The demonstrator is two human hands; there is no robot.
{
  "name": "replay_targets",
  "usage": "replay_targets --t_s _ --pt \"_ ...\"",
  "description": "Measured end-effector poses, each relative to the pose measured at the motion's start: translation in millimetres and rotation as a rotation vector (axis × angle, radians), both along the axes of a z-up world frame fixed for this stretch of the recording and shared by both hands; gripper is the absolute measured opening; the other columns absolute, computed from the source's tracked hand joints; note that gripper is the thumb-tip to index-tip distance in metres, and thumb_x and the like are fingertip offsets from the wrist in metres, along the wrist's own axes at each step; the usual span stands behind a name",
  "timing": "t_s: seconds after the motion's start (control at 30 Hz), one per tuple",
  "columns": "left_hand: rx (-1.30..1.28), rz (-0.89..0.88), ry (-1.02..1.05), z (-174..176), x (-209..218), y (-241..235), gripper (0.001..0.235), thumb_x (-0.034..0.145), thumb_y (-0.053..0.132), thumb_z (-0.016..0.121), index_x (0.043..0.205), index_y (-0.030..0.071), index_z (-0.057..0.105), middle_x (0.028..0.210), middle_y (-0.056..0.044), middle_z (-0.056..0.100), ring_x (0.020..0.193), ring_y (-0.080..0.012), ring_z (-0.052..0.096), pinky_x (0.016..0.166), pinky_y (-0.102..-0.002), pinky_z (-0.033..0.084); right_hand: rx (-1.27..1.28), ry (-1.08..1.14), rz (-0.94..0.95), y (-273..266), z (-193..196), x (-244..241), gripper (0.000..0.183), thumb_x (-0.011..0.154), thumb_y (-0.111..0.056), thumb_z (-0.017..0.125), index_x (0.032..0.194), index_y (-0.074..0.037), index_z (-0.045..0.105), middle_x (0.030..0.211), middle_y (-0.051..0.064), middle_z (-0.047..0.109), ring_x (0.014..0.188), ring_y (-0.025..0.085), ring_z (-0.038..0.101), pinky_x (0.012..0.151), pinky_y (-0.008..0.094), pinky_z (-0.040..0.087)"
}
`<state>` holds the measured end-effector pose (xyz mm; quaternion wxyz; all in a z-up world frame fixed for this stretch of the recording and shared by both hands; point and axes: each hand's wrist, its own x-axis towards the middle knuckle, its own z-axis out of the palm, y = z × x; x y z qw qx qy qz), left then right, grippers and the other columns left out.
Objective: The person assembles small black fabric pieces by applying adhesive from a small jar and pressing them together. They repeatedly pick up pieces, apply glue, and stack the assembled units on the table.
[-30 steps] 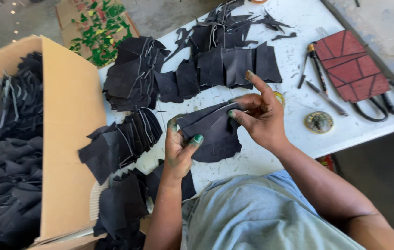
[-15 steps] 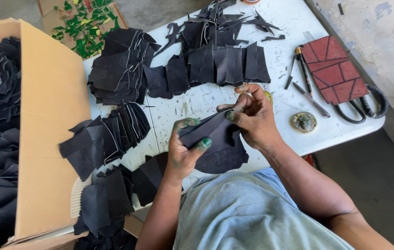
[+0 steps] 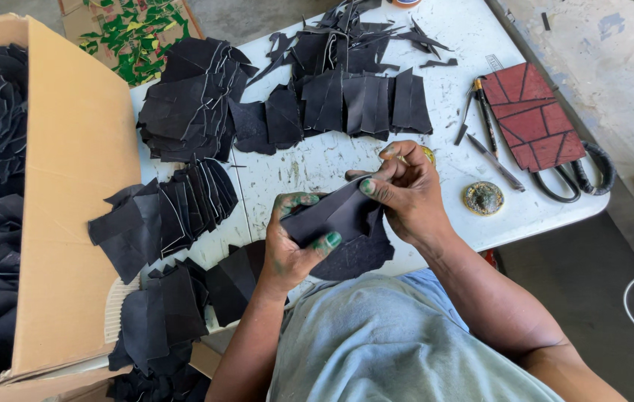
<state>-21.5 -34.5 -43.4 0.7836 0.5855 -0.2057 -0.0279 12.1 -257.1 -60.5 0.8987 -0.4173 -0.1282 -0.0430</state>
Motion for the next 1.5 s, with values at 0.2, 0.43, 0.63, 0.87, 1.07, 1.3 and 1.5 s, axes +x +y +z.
replay_targets --t_s 0.2,0.43,0.63,0.87,1.07,1.3,1.5 --pt "0.032 0.055 -0.058 -5.0 -4.8 0.5 0.046 0.092 0.008 0.078 0.129 0.003 0.052 0.129 -0.014 0.065 0.120 -0.0193 0.066 0.105 -0.035 0.057 -0.269 -0.135 -0.126 5.3 10.1 -14.1 0.050 0.089 0.011 0.077 0.128 -0.009 0.052 0.088 -0.001 0.066 0.101 0.017 0.074 0.108 0.048 0.056" --pt "-0.046 0.107 -0.036 -8.5 -1.5 -2.3 0.045 0.092 -0.004 0.072 0.129 0.004 0.047 0.132 -0.015 0.063 0.124 -0.0205 0.062 0.110 -0.037 0.053 -0.384 -0.048 -0.084 -6.2 12.4 -21.0 0.055 0.087 0.014 0.077 0.134 -0.004 0.055 0.089 0.002 0.066 0.088 0.012 0.069 0.086 0.033 0.058" --pt "0.050 0.402 0.041 -13.8 2.4 -8.3 0.051 0.087 0.001 0.081 0.125 0.003 0.047 0.109 -0.010 0.063 0.092 -0.0133 0.062 0.076 -0.026 0.051 -0.400 -0.059 -0.158 -15.2 3.1 -8.6 0.054 0.085 0.017 0.078 0.131 -0.003 0.058 0.091 0.002 0.065 0.089 0.010 0.069 0.082 0.025 0.058" --pt "0.059 0.620 -0.115 -29.4 5.3 -7.1 0.030 0.090 0.009 0.084 0.106 0.003 0.058 0.102 -0.006 0.066 0.087 -0.0050 0.059 0.067 -0.019 0.048 -0.298 -0.012 -0.148 -11.8 1.9 -4.1 0.059 0.082 0.019 0.077 0.133 -0.002 0.056 0.088 0.001 0.064 0.093 0.013 0.072 0.085 0.027 0.060" --pt "0.036 0.659 -0.180 -27.8 2.1 -8.7 0.034 0.096 0.013 0.084 0.103 0.004 0.053 0.100 -0.003 0.059 0.085 -0.0051 0.053 0.070 -0.020 0.044 -0.331 -0.087 -0.148 -11.1 3.8 -3.0 0.059 0.086 0.018 0.077 0.135 -0.004 0.055 0.087 0.002 0.064 0.098 0.016 0.073 0.104 0.034 0.064" --pt "0.002 0.205 0.100 -1.3 8.0 -2.1 0.041 0.082 0.009 0.086 0.110 0.005 0.056 0.090 -0.006 0.069 0.080 -0.0082 0.067 0.072 -0.024 0.056 -0.393 -0.045 -0.127 -10.9 25.0 -9.6 0.072 0.084 0.017 0.075 0.143 -0.011 0.047 0.120 0.004 0.059 0.102 0.015 0.071 0.088 0.030 0.062" --pt "0.430 0.487 -0.343 2.6 7.8 0.3 0.021 0.088 0.000 0.080 0.103 -0.001 0.065 0.096 -0.009 0.074 0.083 -0.0145 0.071 0.073 -0.028 0.057 -1.460 -0.308 -0.349 -79.0 70.7 -1.0 0.066 0.067 -0.012 0.095 0.127 -0.013 0.067 0.133 0.011 0.059 0.121 0.030 0.060 0.100 0.043 0.053"
